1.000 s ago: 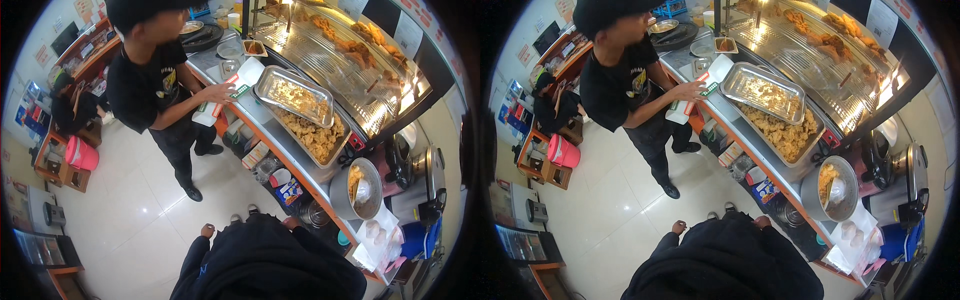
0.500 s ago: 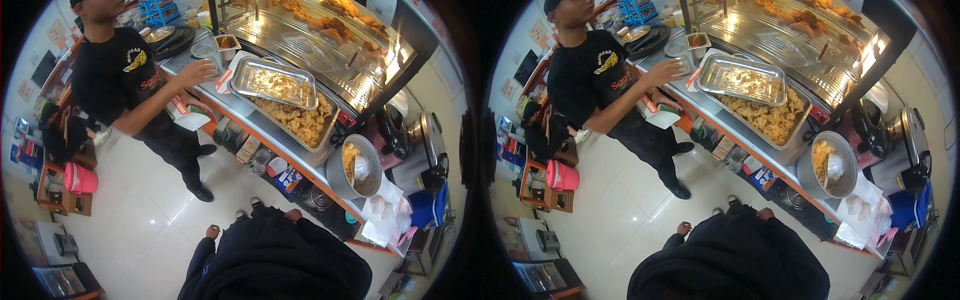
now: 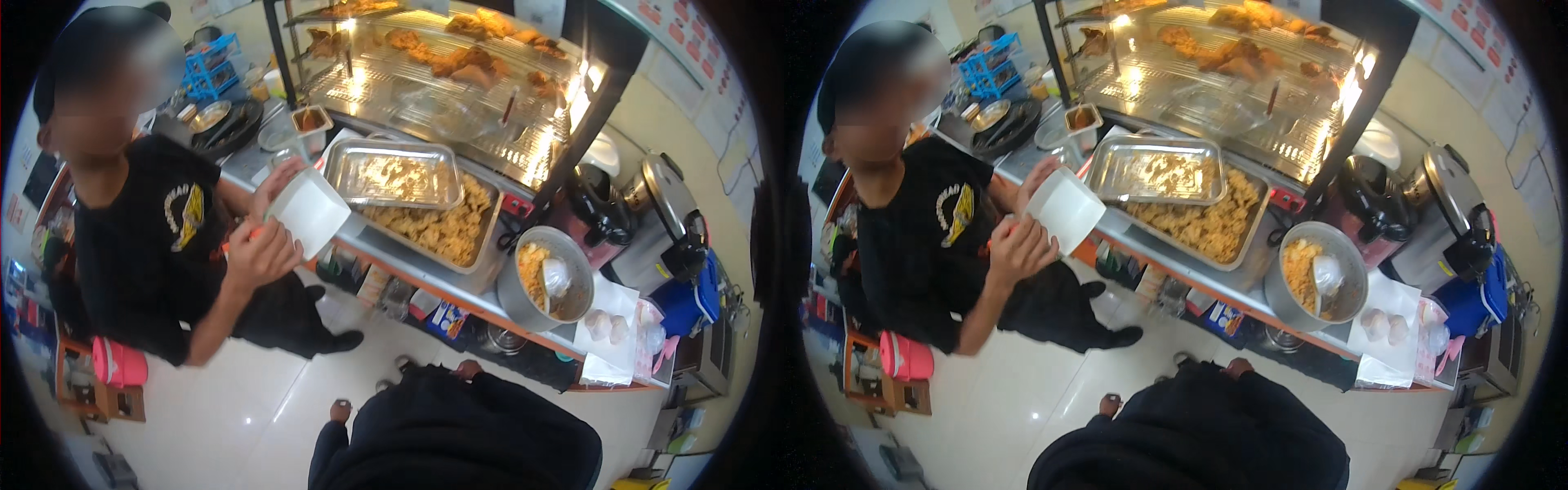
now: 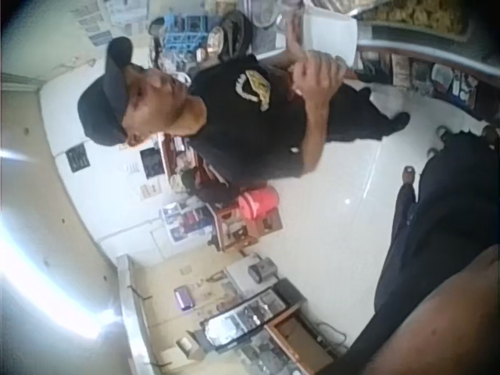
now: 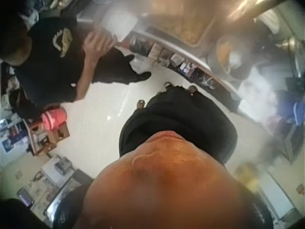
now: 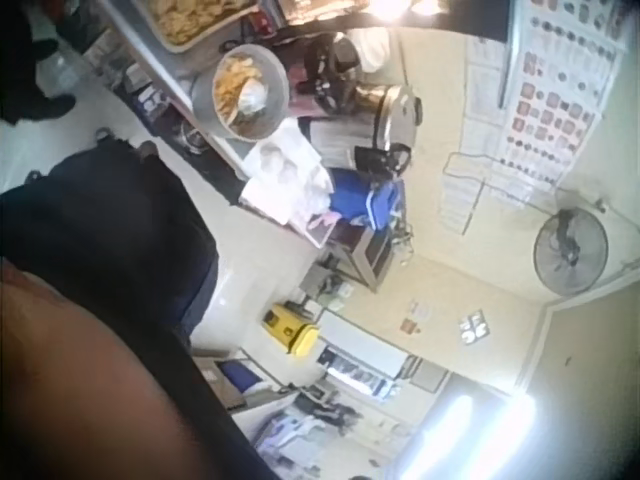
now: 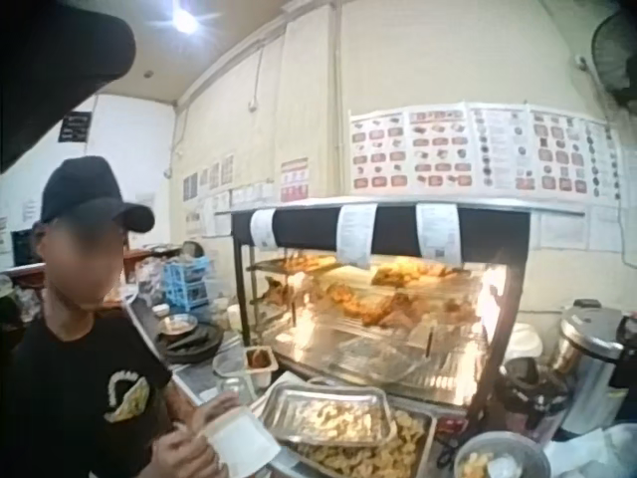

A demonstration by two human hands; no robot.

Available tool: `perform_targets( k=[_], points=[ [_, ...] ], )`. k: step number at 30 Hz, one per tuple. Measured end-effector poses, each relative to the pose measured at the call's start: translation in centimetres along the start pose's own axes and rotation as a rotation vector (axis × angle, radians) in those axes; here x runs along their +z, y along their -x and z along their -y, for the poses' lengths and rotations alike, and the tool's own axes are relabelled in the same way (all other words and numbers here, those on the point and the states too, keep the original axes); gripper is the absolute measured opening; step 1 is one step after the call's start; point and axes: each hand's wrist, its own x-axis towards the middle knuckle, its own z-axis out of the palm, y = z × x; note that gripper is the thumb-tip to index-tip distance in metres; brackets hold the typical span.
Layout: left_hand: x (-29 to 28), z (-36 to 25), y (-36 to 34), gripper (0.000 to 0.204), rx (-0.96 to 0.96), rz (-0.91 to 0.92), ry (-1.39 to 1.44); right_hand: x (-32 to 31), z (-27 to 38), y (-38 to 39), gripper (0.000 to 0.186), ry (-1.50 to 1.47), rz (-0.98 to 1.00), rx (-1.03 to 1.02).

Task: The person packs food containers into bags, checks order receipts, scoops seasoned rice and wraps rice balls in paper, and folds and packs food boxes.

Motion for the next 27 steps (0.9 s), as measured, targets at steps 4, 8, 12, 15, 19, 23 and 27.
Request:
perform_targets(
  k=[4,8,12,15,19,23,27],
  points=[
    [0.3,0.3,-0.1,0.020,-0.121,0.057,0.111,0.9,-0.5,-1.3,0.045,0.146,-0.118,0.027],
    [0.0,-1.8,2.2,0.021,-0.092,0.011,0.095,-0.2,0.9,-0.1,0.043,-0.038,-0.016,0.101],
    [-0.1,-1.0,2.0,0.022,-0.166,0.009,0.076,1.1,0.0,-1.1,0.038,0.173,-0.064,-0.051],
    [0.4,-0.3,3.3,0.022,-0.204,-0.002,0.145,3.7,-3.5,-4.5,0.036,0.178,-0.008,-0.038],
    [-1.3,-3.6,2.2,0.021,-0.106,0.058,-0.015,7.9,-9.7,-9.3,0.036,0.152,-0.002,-0.023],
    [1.0,2.1,-1.5,0.019,-0.042,0.047,0.246,3.3,-1.0,-3.6,0.030,-0.023,-0.103,0.010],
    [1.3,3.3,-2.3,0.020,-0.048,0.132,0.196,2.0,-0.3,-3.1,0.026,0.195,-0.090,-0.068]
  ],
)
